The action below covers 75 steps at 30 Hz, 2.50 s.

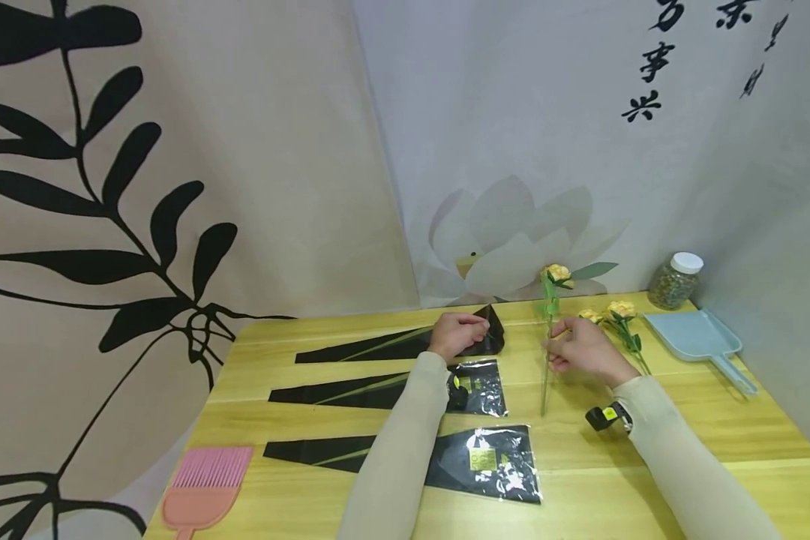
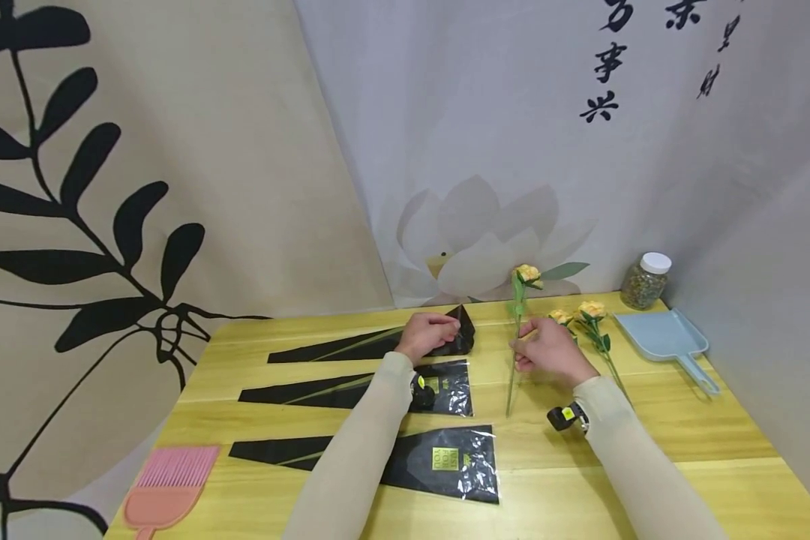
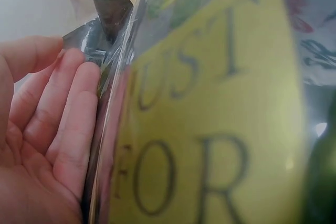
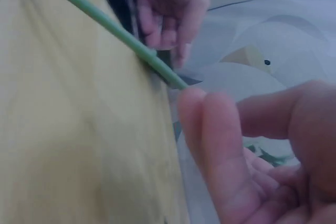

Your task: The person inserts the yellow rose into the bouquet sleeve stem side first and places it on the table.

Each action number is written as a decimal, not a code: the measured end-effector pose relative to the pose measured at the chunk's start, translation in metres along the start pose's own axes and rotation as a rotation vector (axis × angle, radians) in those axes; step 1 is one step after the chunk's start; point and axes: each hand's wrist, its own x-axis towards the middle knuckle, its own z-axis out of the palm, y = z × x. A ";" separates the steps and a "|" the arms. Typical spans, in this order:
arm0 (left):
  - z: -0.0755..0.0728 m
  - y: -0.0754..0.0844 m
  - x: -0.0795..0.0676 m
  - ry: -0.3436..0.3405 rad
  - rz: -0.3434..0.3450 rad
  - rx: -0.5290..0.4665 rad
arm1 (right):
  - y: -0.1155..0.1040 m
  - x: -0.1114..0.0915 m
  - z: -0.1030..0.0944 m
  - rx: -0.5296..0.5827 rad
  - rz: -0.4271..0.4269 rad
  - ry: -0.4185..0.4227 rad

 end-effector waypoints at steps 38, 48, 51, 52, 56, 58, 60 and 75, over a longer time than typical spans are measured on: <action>0.004 -0.003 0.002 -0.012 0.016 0.037 | -0.016 0.046 0.010 0.463 -0.138 0.404; 0.004 -0.002 0.003 0.011 0.040 0.067 | -0.008 0.056 0.011 0.424 -0.128 0.437; 0.006 -0.001 0.001 0.024 0.061 0.116 | -0.004 0.060 0.016 0.430 -0.114 0.440; 0.006 -0.002 0.001 0.031 0.067 0.129 | -0.004 0.061 0.018 0.431 -0.114 0.441; 0.007 -0.001 0.000 0.054 0.087 0.154 | -0.004 0.067 0.024 0.440 -0.120 0.440; 0.007 -0.001 0.001 0.053 0.085 0.143 | -0.004 0.070 0.026 0.446 -0.125 0.443; 0.008 0.001 0.000 0.049 0.077 0.139 | -0.004 0.071 0.027 0.457 -0.128 0.441; 0.012 0.029 -0.006 -0.008 0.015 0.330 | -0.004 0.070 0.036 0.486 -0.098 0.493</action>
